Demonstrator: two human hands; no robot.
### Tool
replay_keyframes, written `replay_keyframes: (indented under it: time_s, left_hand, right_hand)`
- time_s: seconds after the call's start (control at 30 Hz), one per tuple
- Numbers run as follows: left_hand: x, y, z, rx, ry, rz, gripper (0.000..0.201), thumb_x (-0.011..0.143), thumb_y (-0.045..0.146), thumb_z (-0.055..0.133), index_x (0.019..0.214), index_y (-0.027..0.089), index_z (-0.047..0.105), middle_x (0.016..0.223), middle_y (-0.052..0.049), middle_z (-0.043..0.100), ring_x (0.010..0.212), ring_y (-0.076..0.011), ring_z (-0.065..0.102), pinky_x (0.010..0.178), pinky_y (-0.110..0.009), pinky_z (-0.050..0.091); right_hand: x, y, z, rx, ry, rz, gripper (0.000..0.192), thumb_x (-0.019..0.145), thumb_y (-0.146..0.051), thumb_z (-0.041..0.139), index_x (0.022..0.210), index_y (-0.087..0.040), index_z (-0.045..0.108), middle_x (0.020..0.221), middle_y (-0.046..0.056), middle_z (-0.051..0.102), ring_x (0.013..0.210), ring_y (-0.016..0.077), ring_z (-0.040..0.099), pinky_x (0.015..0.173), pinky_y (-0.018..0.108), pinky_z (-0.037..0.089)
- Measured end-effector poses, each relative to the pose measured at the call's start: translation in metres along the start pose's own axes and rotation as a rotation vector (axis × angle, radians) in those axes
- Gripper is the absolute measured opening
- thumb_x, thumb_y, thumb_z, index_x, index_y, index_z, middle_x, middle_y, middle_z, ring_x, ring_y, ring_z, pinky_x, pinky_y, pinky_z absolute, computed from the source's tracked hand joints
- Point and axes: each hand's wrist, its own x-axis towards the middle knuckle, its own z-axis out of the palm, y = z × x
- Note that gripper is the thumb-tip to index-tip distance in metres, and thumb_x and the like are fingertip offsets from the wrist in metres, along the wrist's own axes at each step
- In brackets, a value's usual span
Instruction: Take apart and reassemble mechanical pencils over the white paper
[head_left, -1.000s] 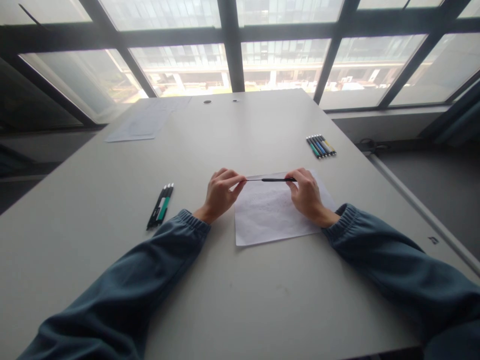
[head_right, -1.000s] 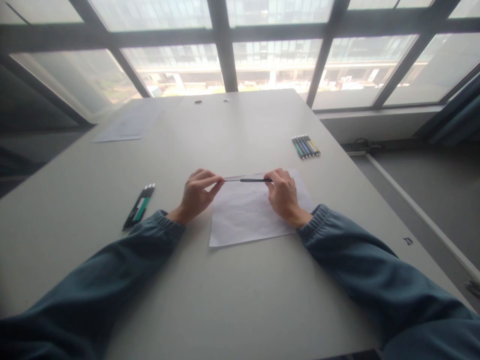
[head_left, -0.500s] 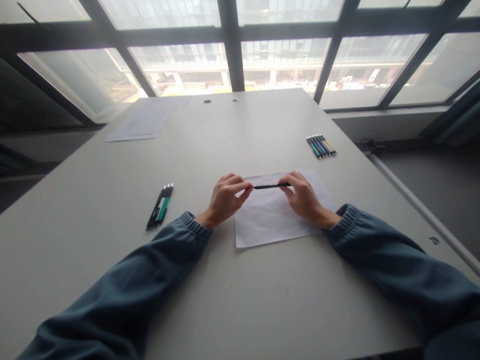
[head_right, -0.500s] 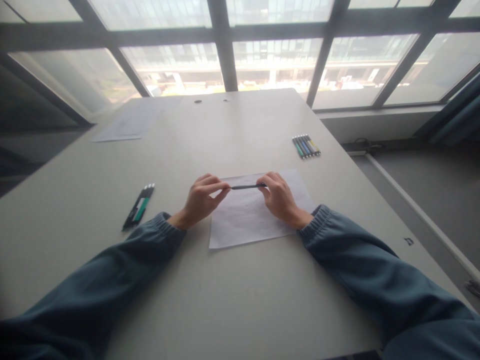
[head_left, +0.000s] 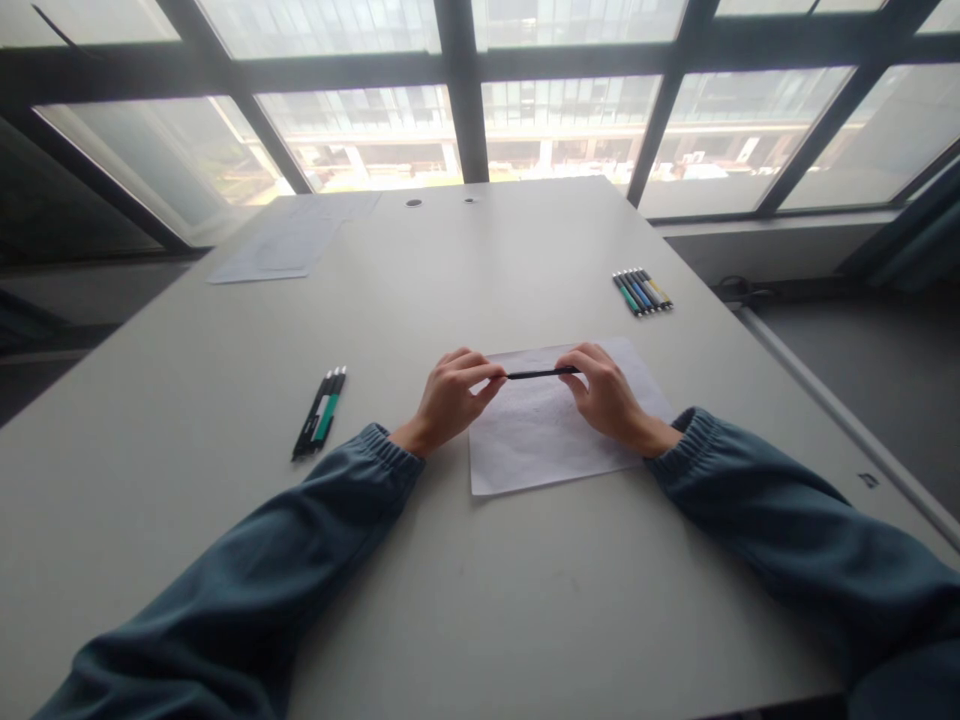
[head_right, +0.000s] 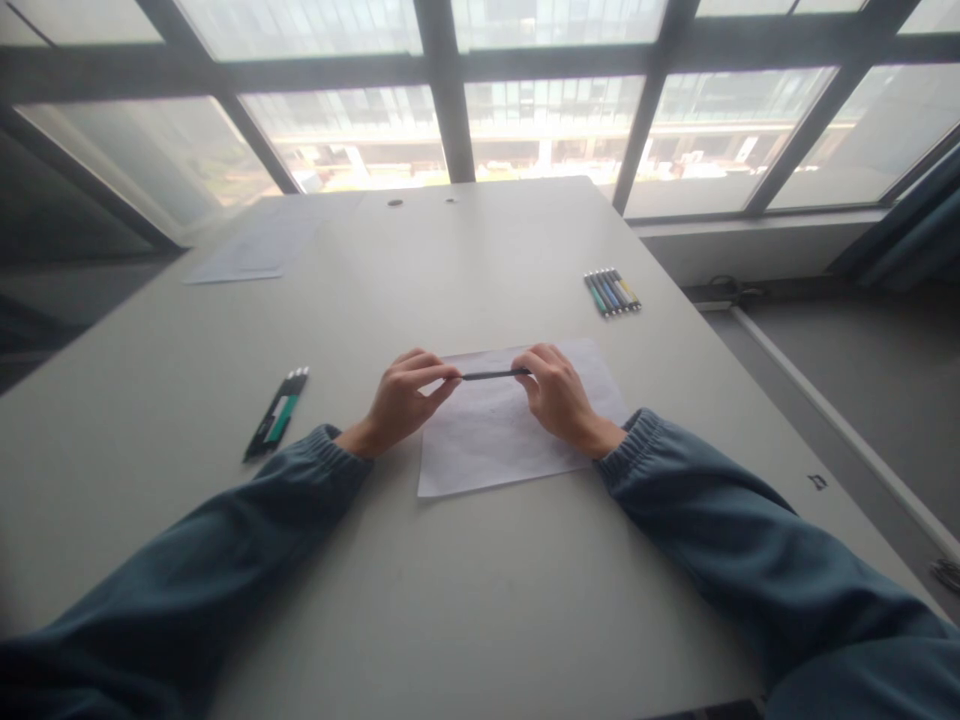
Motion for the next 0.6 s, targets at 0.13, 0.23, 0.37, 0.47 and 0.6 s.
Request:
replay_keyframes:
  time_s: [0.13,0.23,0.37,0.47,0.6]
  left_hand:
    - [-0.0003,-0.0013,0.0013,-0.068,0.025,-0.023,0.011,0.093,0.028,0.068,0.090,0.021,0.076,0.084,-0.003,0.074,0.080,-0.0177,0.063,0.077,-0.032,0.052]
    - [-0.0007,-0.0026,0.0017,-0.100,0.040,-0.034,0.012,0.092,0.031,0.070,0.098,0.022,0.076,0.087,-0.004,0.075,0.082,-0.0182,0.064,0.078,-0.033,0.054]
    - [-0.0004,-0.0028,0.0008,-0.100,0.033,-0.055,0.024,0.090,0.035,0.073,0.111,0.022,0.074,0.089,-0.004,0.076,0.085,-0.0191,0.066,0.083,-0.036,0.055]
    - [0.0002,-0.0022,0.0002,-0.100,0.034,-0.059,0.023,0.089,0.035,0.074,0.108,0.022,0.075,0.090,-0.005,0.076,0.086,-0.0194,0.066,0.083,-0.036,0.056]
    - [0.0004,-0.0017,0.0002,-0.112,0.038,-0.066,0.018,0.088,0.033,0.076,0.102,0.022,0.075,0.090,-0.005,0.077,0.085,-0.0193,0.066,0.080,-0.034,0.055]
  right_hand:
    - [-0.0001,0.0002,0.0000,0.003,0.004,-0.001,0.015,0.092,-0.009,0.058,0.095,-0.023,0.063,0.097,0.007,0.063,0.095,0.0254,0.059,0.086,0.040,0.049]
    - [0.0000,0.0005,0.0003,0.009,0.005,-0.004,0.015,0.092,-0.009,0.058,0.096,-0.023,0.064,0.096,0.007,0.063,0.095,0.0255,0.058,0.086,0.041,0.050]
    - [0.0002,0.0006,0.0004,0.020,0.009,-0.006,0.016,0.092,-0.010,0.057,0.096,-0.023,0.064,0.096,0.007,0.064,0.095,0.0258,0.058,0.085,0.042,0.050]
    - [0.0003,0.0002,0.0003,0.026,0.011,-0.006,0.016,0.092,-0.010,0.057,0.096,-0.023,0.065,0.096,0.007,0.063,0.095,0.0256,0.058,0.086,0.042,0.050]
    - [0.0009,-0.0007,0.0003,0.032,0.014,-0.009,0.014,0.092,-0.011,0.058,0.096,-0.023,0.065,0.097,0.007,0.064,0.095,0.0258,0.059,0.086,0.042,0.050]
